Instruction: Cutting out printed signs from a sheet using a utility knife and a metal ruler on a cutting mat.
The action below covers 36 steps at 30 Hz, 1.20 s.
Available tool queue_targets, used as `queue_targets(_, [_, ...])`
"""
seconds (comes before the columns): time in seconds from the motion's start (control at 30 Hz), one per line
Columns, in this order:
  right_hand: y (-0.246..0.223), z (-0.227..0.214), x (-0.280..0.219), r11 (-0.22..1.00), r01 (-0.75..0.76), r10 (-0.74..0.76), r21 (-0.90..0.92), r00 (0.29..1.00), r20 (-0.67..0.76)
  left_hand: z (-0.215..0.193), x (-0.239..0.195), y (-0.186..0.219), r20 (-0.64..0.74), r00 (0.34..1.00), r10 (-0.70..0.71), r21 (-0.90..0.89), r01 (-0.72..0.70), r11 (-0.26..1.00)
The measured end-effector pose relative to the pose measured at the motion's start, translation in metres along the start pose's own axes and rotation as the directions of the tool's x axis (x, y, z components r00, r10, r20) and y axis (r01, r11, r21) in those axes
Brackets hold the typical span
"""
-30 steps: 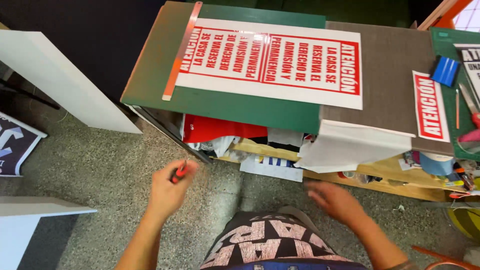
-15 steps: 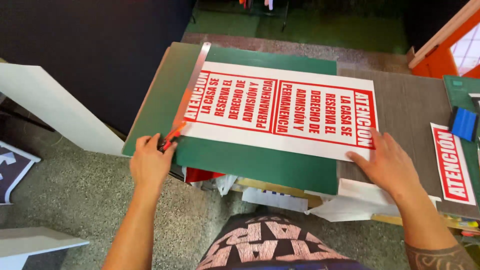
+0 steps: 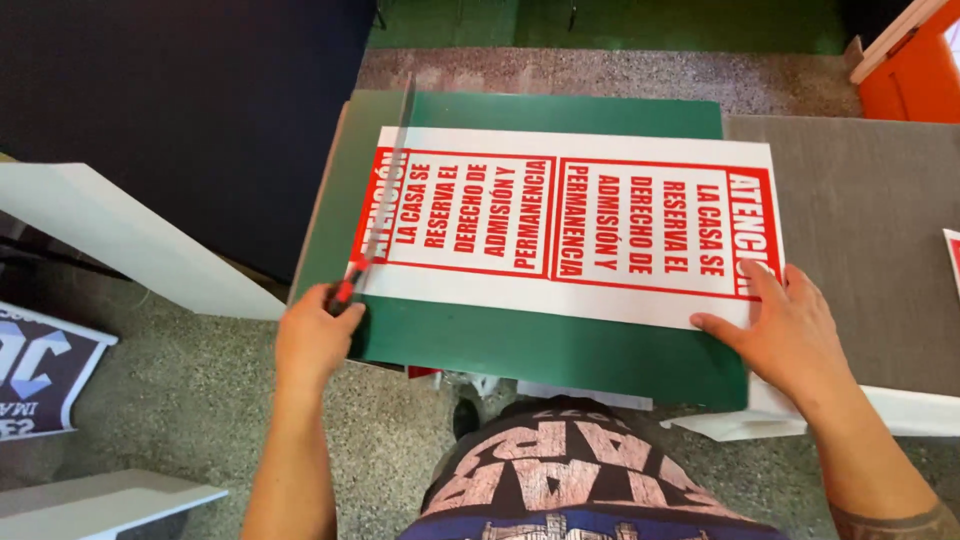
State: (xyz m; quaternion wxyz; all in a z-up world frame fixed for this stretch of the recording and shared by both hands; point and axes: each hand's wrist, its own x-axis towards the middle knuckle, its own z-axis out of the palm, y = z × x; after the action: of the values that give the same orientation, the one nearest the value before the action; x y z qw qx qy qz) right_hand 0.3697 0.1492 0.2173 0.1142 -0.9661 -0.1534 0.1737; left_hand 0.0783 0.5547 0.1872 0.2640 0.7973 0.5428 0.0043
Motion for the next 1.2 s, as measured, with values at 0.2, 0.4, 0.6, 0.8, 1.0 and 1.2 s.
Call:
queue_targets(0.2, [0.015,0.012,0.005,1.0,-0.001,0.001,0.002,1.0,0.005,0.039,-0.032,0.039,0.04,0.968,0.249,-0.276,-0.229,0.934])
queue_targets(0.4, [0.023,0.041,0.013,0.995,0.028,-0.031,-0.098,0.999,-0.026,0.099,-0.06,0.1,0.105,0.926,0.363,-0.534,-0.255,0.806])
queue_targets(0.6, [0.006,0.04,0.045,0.954,0.178,-0.22,-0.24,0.962,-0.161,0.125,-0.072,0.134,0.121,0.866,0.485,-0.436,-0.393,0.81])
queue_targets(0.8, [-0.053,0.069,0.138,0.69,0.688,-0.713,-0.226,0.592,-0.375,0.145,-0.083,0.14,-0.104,0.734,0.671,-0.126,-0.679,0.723])
queue_targets(1.0, [-0.09,0.094,0.189,0.482,0.856,-0.837,-0.188,0.387,-0.387,0.164,-0.089,0.13,-0.349,0.468,0.812,0.203,-0.808,0.553])
queue_targets(1.2, [-0.097,0.09,0.184,0.447,0.87,-0.863,-0.206,0.359,-0.356,0.166,-0.092,0.12,-0.386,0.417,0.823,0.158,-0.849,0.504])
